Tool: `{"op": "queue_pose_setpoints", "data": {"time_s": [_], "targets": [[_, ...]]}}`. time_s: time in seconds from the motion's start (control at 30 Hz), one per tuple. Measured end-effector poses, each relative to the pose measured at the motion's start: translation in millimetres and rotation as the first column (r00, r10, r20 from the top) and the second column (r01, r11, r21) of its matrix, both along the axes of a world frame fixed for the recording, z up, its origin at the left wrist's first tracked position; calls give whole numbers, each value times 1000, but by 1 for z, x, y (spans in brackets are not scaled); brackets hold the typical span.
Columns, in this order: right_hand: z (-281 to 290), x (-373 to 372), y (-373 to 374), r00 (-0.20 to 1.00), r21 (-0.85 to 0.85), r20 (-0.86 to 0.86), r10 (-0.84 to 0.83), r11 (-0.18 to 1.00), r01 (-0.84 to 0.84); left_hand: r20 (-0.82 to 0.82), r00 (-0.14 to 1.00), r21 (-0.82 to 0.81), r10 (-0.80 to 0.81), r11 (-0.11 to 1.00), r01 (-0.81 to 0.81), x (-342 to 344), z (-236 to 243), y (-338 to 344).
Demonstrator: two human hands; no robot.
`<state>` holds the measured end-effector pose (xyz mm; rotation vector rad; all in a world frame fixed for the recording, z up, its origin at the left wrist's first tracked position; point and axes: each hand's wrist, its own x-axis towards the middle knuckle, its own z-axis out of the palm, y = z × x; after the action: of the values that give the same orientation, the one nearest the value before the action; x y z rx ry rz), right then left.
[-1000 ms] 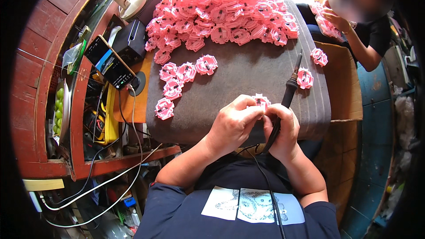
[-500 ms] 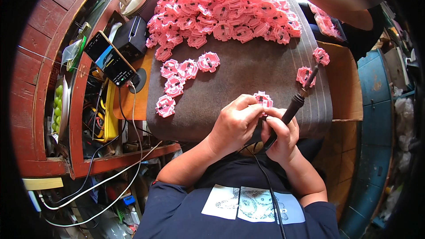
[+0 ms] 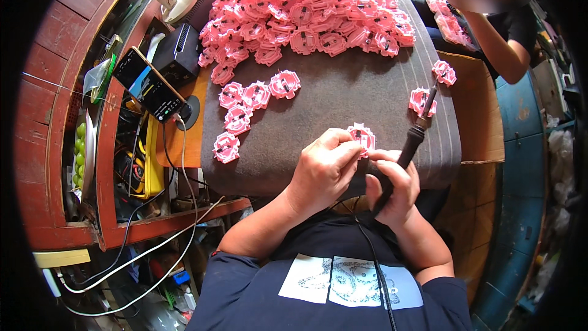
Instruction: The person uses a soldering iron to attach small components to pink plastic pieces on a workbench. They pick up each piece, apply the soldering iron to specific points, and place the finished items back on the table. A second person works in the background with similar materials.
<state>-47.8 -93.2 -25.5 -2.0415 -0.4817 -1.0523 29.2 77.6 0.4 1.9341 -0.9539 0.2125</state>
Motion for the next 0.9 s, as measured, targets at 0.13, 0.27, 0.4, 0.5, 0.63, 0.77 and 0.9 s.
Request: {"op": "queue_pose_setpoints", "data": {"time_s": [0.13, 0.27, 0.4, 0.5, 0.63, 0.77, 0.9], "targets": [[8, -23, -23, 996, 11, -53, 73, 997, -73, 24, 1000, 16, 3, 1000, -3, 0, 2, -1], [16, -38, -33, 997, -31, -10, -72, 997, 72, 29, 1000, 33, 4, 999, -5, -1, 3, -1], [33, -55, -37, 996, -16, -91, 9, 1000, -11, 39, 999, 38, -2, 999, 1, -1, 2, -3], [37, -58, -33, 998, -58, -41, 42, 997, -45, 39, 999, 43, 3, 999, -5, -3, 3, -3], [35, -58, -28, 999, -97, -33, 34, 995, -37, 42, 999, 41, -4, 999, 3, -2, 2, -3], [32, -56, -27, 999, -100, -28, 35, 994, -38, 38, 999, 40, 1, 999, -2, -2, 2, -3], [32, -56, -26, 999, -98, -34, 40, 994, -43, 38, 999, 33, 0, 999, -1, -2, 1, -4]]}}
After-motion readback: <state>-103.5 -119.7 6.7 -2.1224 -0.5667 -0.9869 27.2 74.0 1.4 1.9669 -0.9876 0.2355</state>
